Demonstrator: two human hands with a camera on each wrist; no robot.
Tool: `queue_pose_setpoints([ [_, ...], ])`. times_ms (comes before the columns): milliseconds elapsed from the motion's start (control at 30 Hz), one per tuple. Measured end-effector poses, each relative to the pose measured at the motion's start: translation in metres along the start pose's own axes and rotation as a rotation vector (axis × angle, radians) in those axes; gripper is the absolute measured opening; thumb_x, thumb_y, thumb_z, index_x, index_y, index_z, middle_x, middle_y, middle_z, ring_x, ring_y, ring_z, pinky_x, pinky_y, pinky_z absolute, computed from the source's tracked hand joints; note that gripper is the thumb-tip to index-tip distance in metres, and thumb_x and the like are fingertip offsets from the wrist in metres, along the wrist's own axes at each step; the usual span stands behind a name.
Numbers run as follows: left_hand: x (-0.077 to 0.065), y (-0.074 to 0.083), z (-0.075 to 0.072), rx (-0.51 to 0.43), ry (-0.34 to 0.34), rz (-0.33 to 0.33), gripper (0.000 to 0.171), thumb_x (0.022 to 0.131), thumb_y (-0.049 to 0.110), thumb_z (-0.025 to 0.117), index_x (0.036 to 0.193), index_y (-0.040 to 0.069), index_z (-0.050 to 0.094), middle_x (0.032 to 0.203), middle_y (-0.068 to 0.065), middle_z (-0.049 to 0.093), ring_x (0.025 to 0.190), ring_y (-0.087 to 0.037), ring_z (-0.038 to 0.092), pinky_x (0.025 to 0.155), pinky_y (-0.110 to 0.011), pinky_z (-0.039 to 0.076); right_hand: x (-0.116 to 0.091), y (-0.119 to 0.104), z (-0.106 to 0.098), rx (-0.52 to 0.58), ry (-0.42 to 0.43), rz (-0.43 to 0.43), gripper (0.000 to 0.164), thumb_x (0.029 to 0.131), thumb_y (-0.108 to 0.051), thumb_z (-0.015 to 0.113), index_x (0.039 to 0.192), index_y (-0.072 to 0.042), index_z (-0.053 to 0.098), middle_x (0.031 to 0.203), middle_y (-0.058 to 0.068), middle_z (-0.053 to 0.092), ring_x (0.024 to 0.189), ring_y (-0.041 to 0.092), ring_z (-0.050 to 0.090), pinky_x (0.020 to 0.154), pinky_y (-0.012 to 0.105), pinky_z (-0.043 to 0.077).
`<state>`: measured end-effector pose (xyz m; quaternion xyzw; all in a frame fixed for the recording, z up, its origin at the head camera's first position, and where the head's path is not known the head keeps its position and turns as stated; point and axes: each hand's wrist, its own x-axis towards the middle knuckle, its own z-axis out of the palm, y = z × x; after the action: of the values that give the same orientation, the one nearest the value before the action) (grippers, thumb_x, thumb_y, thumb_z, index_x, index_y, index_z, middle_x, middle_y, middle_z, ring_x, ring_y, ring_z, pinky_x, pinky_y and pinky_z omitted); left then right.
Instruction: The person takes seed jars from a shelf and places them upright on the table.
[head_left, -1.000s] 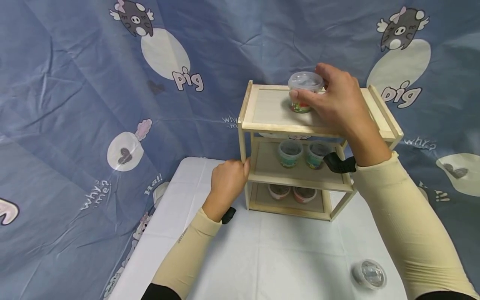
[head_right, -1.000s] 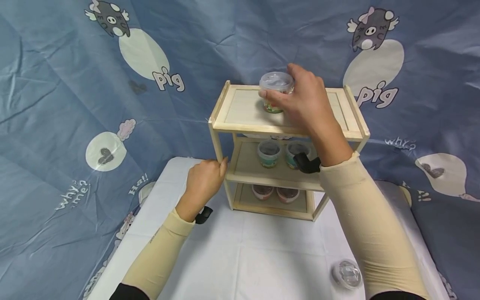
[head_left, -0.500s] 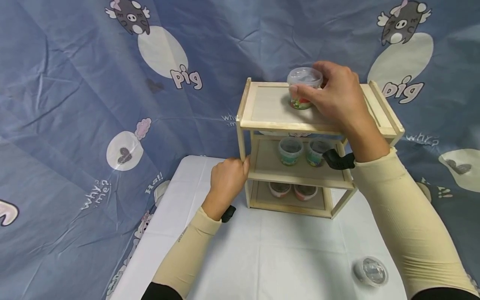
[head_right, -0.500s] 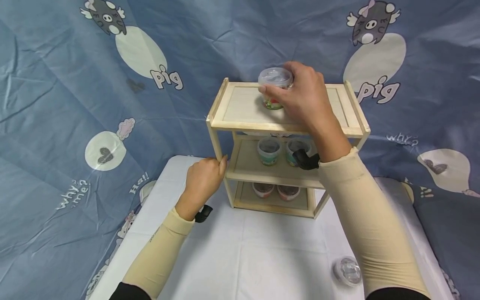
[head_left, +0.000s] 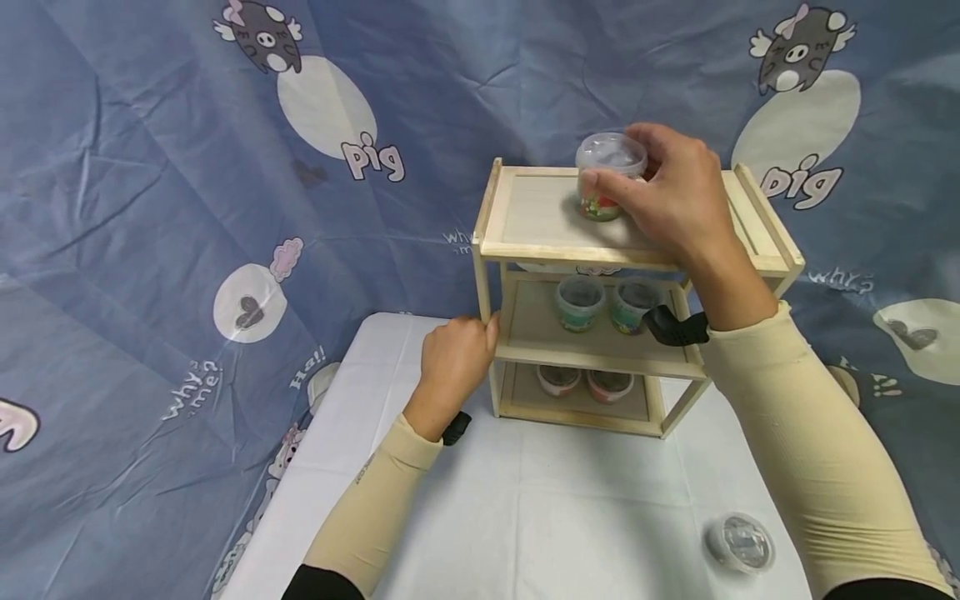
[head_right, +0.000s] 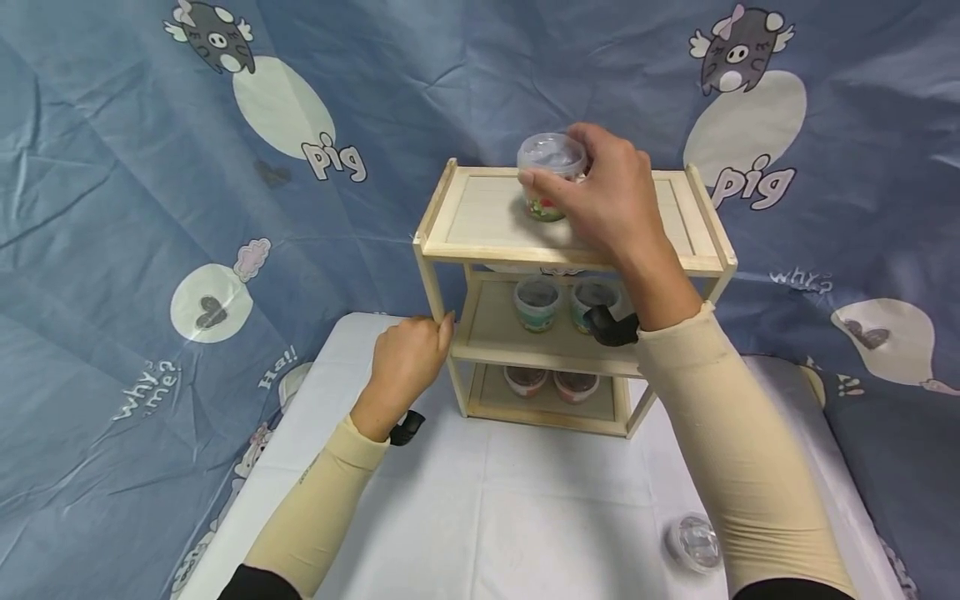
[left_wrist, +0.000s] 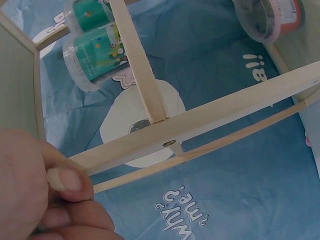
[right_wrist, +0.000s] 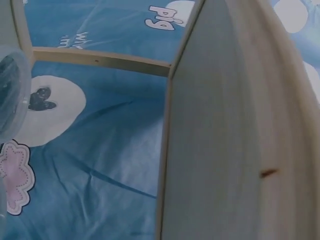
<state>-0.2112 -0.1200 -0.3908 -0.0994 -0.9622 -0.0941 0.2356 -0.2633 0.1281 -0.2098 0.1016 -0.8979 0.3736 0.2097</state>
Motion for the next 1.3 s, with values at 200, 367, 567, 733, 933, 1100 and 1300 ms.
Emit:
queue_pose_setpoints([
  [200,0.0,0.0,-0.001,-0.004,0.012,0.005,0.061,0.103,0.035,0.041,0.045,0.017,0.041,0.045,0.0,0.041,0.034,-0.019,0.04,0.032,-0.037,0.032,-0.01,-0.003,-0.008,0.058,0.039,-0.012,0.073,0.075,-0.054,0.077,0.132,-0.013,0.058,0.116,0.006,0.066,0.092,0.011,0.059,0.077,0.02,0.041],
  [367,0.001,0.0,-0.002,-0.013,-0.001,-0.004,0.061,0.103,0.035,0.039,0.045,0.017,0.042,0.046,-0.001,0.043,0.035,-0.019,0.041,0.033,-0.038,0.033,-0.019,-0.004,-0.012,0.064,0.028,-0.004,0.072,0.076,-0.051,0.078,0.133,-0.013,0.057,0.118,0.005,0.065,0.096,0.01,0.062,0.08,0.02,0.044],
  [567,0.001,-0.001,-0.001,-0.016,-0.012,-0.011,0.061,0.103,0.036,0.039,0.046,0.016,0.044,0.048,-0.002,0.045,0.037,-0.021,0.044,0.034,-0.039,0.036,-0.023,-0.005,-0.016,0.068,0.038,-0.022,0.068,0.075,-0.049,0.079,0.129,-0.013,0.06,0.112,0.005,0.066,0.089,0.01,0.062,0.074,0.018,0.043],
  [733,0.0,-0.001,-0.001,-0.023,-0.01,-0.014,0.061,0.103,0.036,0.038,0.046,0.016,0.044,0.049,-0.004,0.047,0.038,-0.023,0.047,0.035,-0.042,0.037,-0.028,-0.005,-0.021,0.091,0.027,-0.01,0.069,0.075,-0.048,0.08,0.131,-0.014,0.058,0.115,0.004,0.064,0.095,0.01,0.062,0.079,0.019,0.044],
  [933,0.001,0.0,-0.002,-0.035,-0.016,-0.012,0.06,0.103,0.036,0.039,0.046,0.016,0.045,0.049,-0.003,0.047,0.038,-0.022,0.046,0.035,-0.041,0.037,-0.037,-0.005,-0.028,0.125,0.032,-0.013,0.07,0.075,-0.042,0.082,0.133,-0.015,0.056,0.118,0.006,0.064,0.1,0.01,0.063,0.084,0.021,0.046],
  [1100,0.0,0.0,-0.001,-0.036,-0.005,-0.007,0.061,0.103,0.035,0.039,0.046,0.016,0.044,0.049,-0.004,0.047,0.038,-0.024,0.047,0.035,-0.042,0.038,-0.045,-0.006,-0.032,0.121,0.028,-0.03,0.069,0.076,-0.041,0.081,0.135,-0.015,0.055,0.118,0.006,0.064,0.1,0.01,0.064,0.082,0.019,0.046],
  [1300,0.0,0.0,-0.001,-0.043,0.006,-0.008,0.062,0.103,0.036,0.038,0.045,0.016,0.044,0.05,-0.006,0.049,0.039,-0.026,0.05,0.036,-0.043,0.039,-0.05,-0.008,-0.037,0.101,0.022,-0.027,0.068,0.076,-0.043,0.081,0.133,-0.017,0.056,0.114,0.004,0.065,0.092,0.009,0.063,0.076,0.017,0.043],
])
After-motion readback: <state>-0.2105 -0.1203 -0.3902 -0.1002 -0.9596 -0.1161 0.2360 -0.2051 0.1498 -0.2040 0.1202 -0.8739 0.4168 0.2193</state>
